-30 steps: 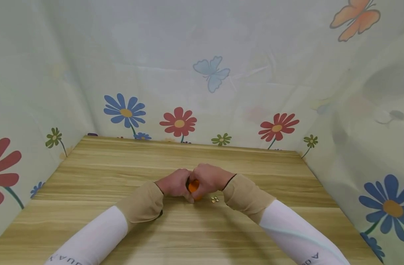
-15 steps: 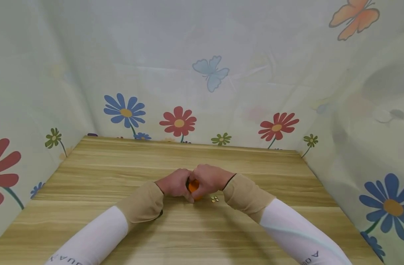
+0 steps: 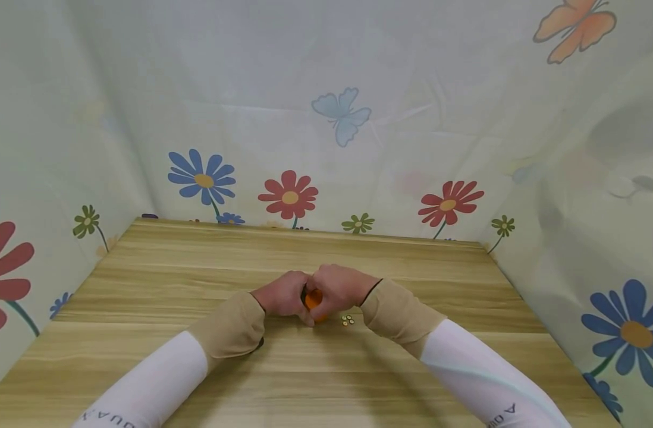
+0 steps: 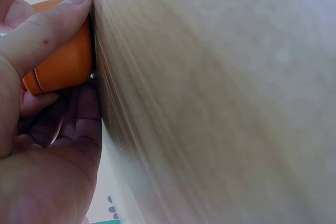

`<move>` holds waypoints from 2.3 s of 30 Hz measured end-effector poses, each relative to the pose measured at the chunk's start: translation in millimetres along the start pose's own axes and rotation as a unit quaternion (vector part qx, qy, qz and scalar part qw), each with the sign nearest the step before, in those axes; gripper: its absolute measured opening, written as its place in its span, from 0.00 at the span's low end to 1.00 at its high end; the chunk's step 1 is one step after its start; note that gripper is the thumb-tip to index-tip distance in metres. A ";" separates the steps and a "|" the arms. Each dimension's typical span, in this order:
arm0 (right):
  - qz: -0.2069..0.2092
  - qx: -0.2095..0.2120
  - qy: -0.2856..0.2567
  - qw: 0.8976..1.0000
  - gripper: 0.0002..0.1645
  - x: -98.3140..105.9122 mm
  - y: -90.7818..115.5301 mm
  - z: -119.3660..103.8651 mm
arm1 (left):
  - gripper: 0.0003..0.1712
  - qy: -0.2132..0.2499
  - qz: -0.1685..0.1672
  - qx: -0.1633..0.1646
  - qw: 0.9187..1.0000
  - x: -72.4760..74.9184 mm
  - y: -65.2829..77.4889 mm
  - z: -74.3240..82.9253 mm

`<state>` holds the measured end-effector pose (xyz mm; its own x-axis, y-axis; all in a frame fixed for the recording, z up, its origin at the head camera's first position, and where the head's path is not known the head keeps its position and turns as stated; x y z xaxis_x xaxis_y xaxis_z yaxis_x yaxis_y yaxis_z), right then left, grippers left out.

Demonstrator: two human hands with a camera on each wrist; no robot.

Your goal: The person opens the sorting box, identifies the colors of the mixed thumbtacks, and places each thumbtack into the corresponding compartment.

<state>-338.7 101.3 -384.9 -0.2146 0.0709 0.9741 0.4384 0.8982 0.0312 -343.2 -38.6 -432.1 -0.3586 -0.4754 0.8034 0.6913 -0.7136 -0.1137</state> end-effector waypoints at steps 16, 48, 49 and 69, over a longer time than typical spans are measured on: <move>0.002 0.016 0.000 1.000 0.10 3.0 0.9 0.5 | 0.29 0.002 -0.001 -0.005 1.000 -0.2 -1.5 -1.3; -0.014 -0.007 0.009 1.000 0.15 -1.0 -1.4 -1.6 | 0.27 -0.010 0.019 -0.029 0.999 -2.8 0.5 -1.3; -0.017 -0.008 0.009 1.000 0.15 -1.0 -1.6 -1.9 | 0.27 -0.009 0.020 -0.029 0.999 -2.9 0.8 -1.1; -0.020 0.009 -0.001 1.000 0.17 -1.1 -1.0 0.5 | 0.28 0.001 0.021 -0.030 0.999 -0.7 4.4 3.5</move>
<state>-339.3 100.5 -386.1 -0.2337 0.0368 0.9716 0.4137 0.9081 0.0651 -337.6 -39.5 -431.1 -0.3311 -0.5072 0.7957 0.6667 -0.7225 -0.1831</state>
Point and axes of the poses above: each hand's wrist, its own y-axis away from the middle knuckle, its own x-axis out of the back of the hand, z = x × y, the point moved 2 cm from there along -y, towards the middle knuckle, and after that the axes turned 2 degrees about -y, right-handed, at the moved point
